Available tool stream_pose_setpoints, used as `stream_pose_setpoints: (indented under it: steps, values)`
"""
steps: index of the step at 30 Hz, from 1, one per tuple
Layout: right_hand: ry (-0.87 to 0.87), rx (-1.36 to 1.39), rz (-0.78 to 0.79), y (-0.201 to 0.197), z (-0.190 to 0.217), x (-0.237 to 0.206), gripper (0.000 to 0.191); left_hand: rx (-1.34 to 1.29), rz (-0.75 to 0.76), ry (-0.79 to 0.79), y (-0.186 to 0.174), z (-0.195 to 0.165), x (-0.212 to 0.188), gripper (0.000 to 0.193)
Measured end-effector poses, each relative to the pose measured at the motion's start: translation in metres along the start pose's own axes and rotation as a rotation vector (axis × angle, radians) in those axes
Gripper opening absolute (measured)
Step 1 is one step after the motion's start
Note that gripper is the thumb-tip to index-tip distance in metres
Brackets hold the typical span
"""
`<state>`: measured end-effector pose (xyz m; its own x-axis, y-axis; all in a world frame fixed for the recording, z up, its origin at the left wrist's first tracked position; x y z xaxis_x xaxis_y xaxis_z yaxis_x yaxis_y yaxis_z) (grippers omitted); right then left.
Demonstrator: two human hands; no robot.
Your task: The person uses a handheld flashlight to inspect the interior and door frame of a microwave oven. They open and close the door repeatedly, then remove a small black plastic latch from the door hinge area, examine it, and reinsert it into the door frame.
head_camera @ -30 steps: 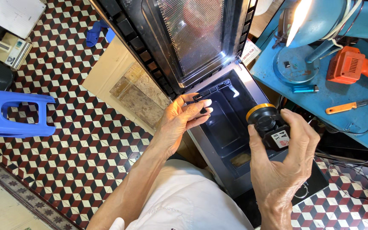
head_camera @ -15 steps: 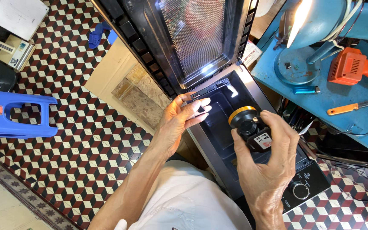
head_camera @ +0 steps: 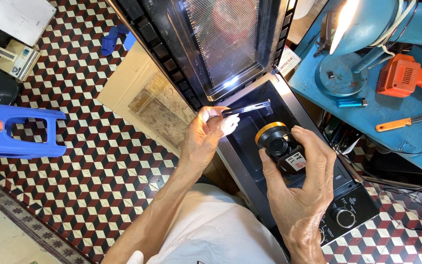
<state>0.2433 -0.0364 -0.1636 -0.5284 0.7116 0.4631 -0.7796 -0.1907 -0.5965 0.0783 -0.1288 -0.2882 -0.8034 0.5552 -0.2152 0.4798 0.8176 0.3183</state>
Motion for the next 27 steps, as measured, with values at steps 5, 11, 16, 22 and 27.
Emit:
stream_pose_setpoints:
  steps: [5,11,16,22,27]
  values:
    - [0.009,0.02,0.003,0.0,0.003,-0.002,0.063,0.222,-0.062,0.077,0.001,-0.002,-0.005,0.016]
    - [-0.015,0.034,-0.004,0.0,0.008,-0.003,0.063,0.175,0.032,0.338,0.01,-0.023,-0.014,0.013]
    - [-0.002,0.047,-0.005,0.0,0.009,-0.002,0.063,0.238,0.04,0.383,0.015,-0.033,-0.016,0.012]
    - [0.012,0.042,0.016,-0.002,0.011,-0.001,0.062,0.497,-0.019,0.439,0.02,-0.046,-0.02,0.014]
    - [0.028,0.041,0.004,-0.006,0.01,0.0,0.062,0.648,-0.015,0.634,0.025,-0.059,-0.023,0.015]
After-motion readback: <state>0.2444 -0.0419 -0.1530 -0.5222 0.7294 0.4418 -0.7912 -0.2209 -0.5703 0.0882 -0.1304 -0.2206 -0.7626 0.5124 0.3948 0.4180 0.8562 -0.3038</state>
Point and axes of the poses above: each hand's wrist, its own x-axis towards the middle knuckle, its own y-axis out of the palm, z = x × y, the point moved 5 cm from there along x, towards the middle knuckle, and after that the axes turned 7 degrees about -z, right-handed, at the moved point
